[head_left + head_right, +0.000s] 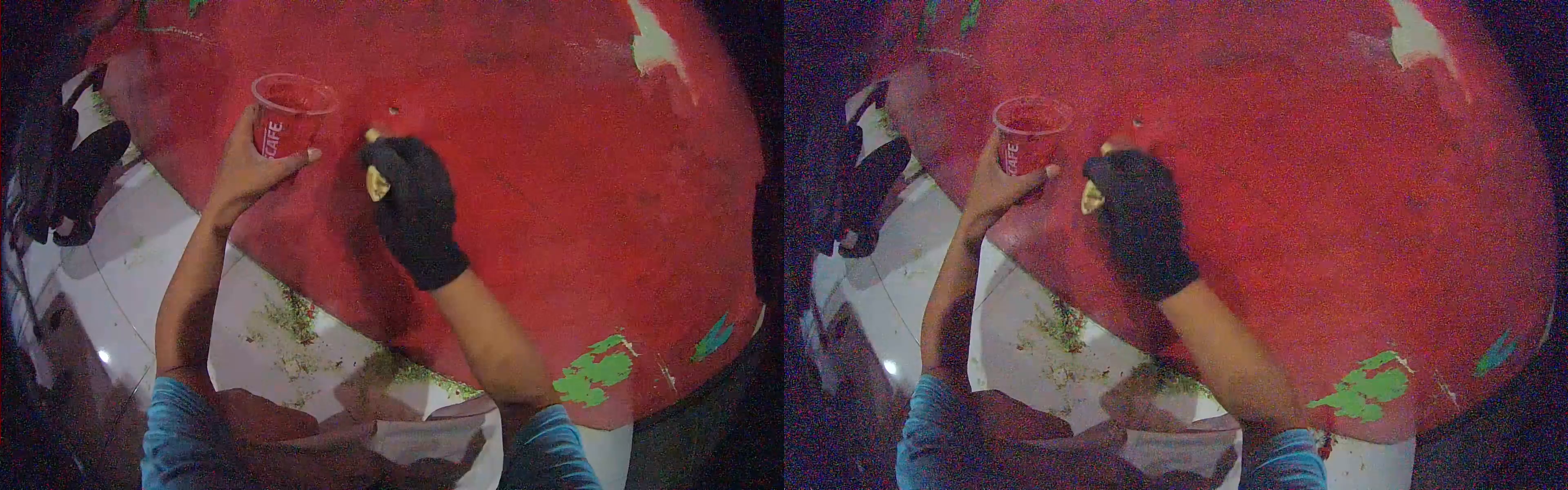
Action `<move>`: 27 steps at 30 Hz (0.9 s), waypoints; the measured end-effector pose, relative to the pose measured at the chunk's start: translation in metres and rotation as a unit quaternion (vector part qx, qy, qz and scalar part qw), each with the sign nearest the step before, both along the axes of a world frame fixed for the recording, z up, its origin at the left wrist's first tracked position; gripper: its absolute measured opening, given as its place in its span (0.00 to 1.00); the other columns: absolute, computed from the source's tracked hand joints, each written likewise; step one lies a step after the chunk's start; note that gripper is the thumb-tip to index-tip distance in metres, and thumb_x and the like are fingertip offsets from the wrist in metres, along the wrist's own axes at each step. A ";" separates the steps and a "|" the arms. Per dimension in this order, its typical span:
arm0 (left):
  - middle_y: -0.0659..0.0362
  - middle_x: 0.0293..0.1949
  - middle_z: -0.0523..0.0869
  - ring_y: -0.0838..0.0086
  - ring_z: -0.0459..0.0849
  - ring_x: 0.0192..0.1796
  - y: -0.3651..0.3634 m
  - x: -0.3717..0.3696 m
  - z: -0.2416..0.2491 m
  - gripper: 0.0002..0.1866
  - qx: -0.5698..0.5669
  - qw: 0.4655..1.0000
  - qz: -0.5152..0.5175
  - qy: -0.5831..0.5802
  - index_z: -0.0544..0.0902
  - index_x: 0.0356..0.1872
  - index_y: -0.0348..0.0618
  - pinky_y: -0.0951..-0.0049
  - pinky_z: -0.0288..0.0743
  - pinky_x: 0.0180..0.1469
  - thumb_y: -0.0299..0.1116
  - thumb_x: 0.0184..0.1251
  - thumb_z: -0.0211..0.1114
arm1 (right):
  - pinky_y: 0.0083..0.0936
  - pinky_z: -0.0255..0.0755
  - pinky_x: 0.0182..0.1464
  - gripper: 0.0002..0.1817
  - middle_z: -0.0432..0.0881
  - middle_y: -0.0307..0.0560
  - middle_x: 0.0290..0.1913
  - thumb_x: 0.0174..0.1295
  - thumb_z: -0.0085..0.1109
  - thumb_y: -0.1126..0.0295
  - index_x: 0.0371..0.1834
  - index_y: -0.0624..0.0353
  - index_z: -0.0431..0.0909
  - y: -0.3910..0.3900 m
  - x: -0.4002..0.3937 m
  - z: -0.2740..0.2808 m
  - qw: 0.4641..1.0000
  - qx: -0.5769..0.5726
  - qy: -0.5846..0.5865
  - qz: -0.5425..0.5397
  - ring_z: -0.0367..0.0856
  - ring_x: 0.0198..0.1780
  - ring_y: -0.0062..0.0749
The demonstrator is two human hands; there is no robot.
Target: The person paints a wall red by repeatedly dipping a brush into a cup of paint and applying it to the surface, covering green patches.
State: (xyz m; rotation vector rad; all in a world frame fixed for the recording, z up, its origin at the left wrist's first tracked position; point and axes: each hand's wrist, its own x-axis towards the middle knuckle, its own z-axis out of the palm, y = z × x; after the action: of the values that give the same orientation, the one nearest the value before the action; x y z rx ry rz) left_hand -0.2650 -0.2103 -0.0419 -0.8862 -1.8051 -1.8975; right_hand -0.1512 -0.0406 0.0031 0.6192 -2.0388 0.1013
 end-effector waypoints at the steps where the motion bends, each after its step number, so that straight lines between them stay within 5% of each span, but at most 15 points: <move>1: 0.52 0.49 0.76 0.68 0.77 0.49 -0.001 0.000 0.000 0.44 -0.006 1.000 0.005 -0.010 0.64 0.57 0.36 0.69 0.71 0.53 0.39 0.35 0.77 | 0.35 0.67 0.40 0.11 0.76 0.48 0.31 0.49 0.52 0.78 0.37 0.57 0.77 -0.002 -0.001 -0.006 1.000 -0.001 0.000 0.001 0.75 0.35 0.45; 3: 0.52 0.49 0.77 0.68 0.77 0.49 -0.003 -0.002 0.000 0.44 -0.013 1.000 0.023 0.002 0.65 0.56 0.36 0.69 0.71 0.52 0.39 0.35 0.77 | 0.34 0.67 0.38 0.11 0.75 0.49 0.31 0.51 0.51 0.79 0.38 0.58 0.77 -0.004 -0.004 -0.016 0.995 -0.081 -0.050 -0.008 0.74 0.34 0.43; 7: 0.52 0.48 0.77 0.68 0.77 0.49 -0.005 -0.002 0.000 0.43 0.003 1.000 0.011 -0.016 0.65 0.56 0.36 0.69 0.72 0.52 0.39 0.34 0.77 | 0.31 0.67 0.35 0.09 0.75 0.49 0.29 0.55 0.48 0.78 0.37 0.60 0.76 0.009 -0.009 0.011 0.995 -0.060 0.005 -0.074 0.74 0.32 0.41; 9: 0.52 0.48 0.77 0.68 0.78 0.49 -0.009 -0.001 0.001 0.43 -0.003 0.999 0.033 -0.003 0.65 0.56 0.36 0.69 0.72 0.51 0.39 0.34 0.78 | 0.28 0.68 0.33 0.08 0.75 0.48 0.27 0.60 0.46 0.75 0.35 0.61 0.76 0.008 -0.008 0.020 0.984 -0.011 0.174 -0.039 0.74 0.29 0.41; 10: 0.52 0.48 0.77 0.68 0.78 0.49 -0.009 0.000 0.002 0.43 -0.009 0.998 0.053 0.013 0.65 0.56 0.36 0.69 0.72 0.51 0.39 0.34 0.78 | 0.28 0.68 0.33 0.08 0.75 0.48 0.27 0.60 0.46 0.75 0.35 0.61 0.76 0.005 -0.008 0.016 0.984 -0.010 0.173 -0.040 0.74 0.29 0.41; 12: 0.52 0.49 0.77 0.68 0.78 0.48 -0.010 0.000 0.003 0.43 0.003 0.999 0.034 -0.007 0.65 0.56 0.36 0.69 0.73 0.50 0.39 0.34 0.78 | 0.28 0.69 0.32 0.08 0.75 0.49 0.25 0.60 0.46 0.73 0.30 0.62 0.77 -0.007 -0.008 -0.006 0.995 -0.090 -0.028 -0.027 0.75 0.28 0.41; 16: 0.53 0.48 0.77 0.69 0.78 0.48 -0.010 -0.007 -0.003 0.43 -0.001 0.998 0.052 -0.025 0.66 0.55 0.38 0.70 0.73 0.49 0.39 0.34 0.78 | 0.38 0.68 0.39 0.08 0.78 0.48 0.31 0.48 0.52 0.70 0.33 0.52 0.77 -0.009 -0.023 -0.058 0.994 0.018 -0.061 -0.094 0.76 0.37 0.42; 18: 0.53 0.47 0.77 0.69 0.78 0.47 -0.011 -0.003 0.000 0.43 0.004 0.998 0.034 -0.044 0.66 0.55 0.38 0.71 0.73 0.49 0.40 0.34 0.78 | 0.37 0.67 0.40 0.09 0.77 0.48 0.31 0.48 0.51 0.71 0.33 0.53 0.77 -0.013 -0.025 -0.063 0.987 -0.017 -0.161 -0.017 0.76 0.39 0.39; 22: 0.54 0.45 0.79 0.70 0.80 0.43 -0.007 -0.014 -0.008 0.42 -0.001 0.998 0.057 -0.001 0.67 0.54 0.39 0.72 0.75 0.46 0.40 0.34 0.78 | 0.38 0.67 0.38 0.09 0.77 0.48 0.31 0.49 0.51 0.70 0.33 0.55 0.77 -0.014 0.001 -0.026 0.991 -0.046 -0.115 -0.042 0.76 0.36 0.39; 25: 0.55 0.44 0.79 0.71 0.80 0.43 -0.007 -0.007 -0.002 0.42 -0.012 0.999 0.032 -0.011 0.67 0.54 0.38 0.72 0.75 0.45 0.40 0.34 0.78 | 0.32 0.68 0.29 0.08 0.76 0.47 0.27 0.48 0.51 0.74 0.33 0.57 0.77 -0.007 0.012 -0.008 0.999 -0.023 -0.003 -0.036 0.74 0.24 0.36; 26: 0.55 0.44 0.79 0.71 0.80 0.43 -0.007 -0.004 -0.001 0.42 -0.015 0.999 0.032 -0.015 0.67 0.54 0.38 0.72 0.75 0.45 0.40 0.34 0.78 | 0.34 0.68 0.30 0.10 0.76 0.47 0.28 0.49 0.52 0.74 0.35 0.57 0.77 -0.002 0.010 -0.014 0.959 -0.234 -0.158 0.016 0.74 0.25 0.38; 27: 0.55 0.44 0.79 0.71 0.80 0.44 -0.005 -0.002 0.001 0.42 0.010 0.999 -0.008 -0.044 0.67 0.54 0.38 0.72 0.75 0.45 0.40 0.34 0.78 | 0.35 0.68 0.32 0.11 0.76 0.47 0.29 0.50 0.52 0.73 0.37 0.57 0.77 0.003 0.009 -0.021 0.849 -0.429 -0.301 0.066 0.74 0.26 0.40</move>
State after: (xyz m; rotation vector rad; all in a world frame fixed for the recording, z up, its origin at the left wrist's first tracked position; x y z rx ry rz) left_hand -0.2666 -0.2155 -0.0406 -0.8256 -1.8302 -1.9897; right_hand -0.1421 -0.0373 -0.0177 0.1368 -2.2190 1.3584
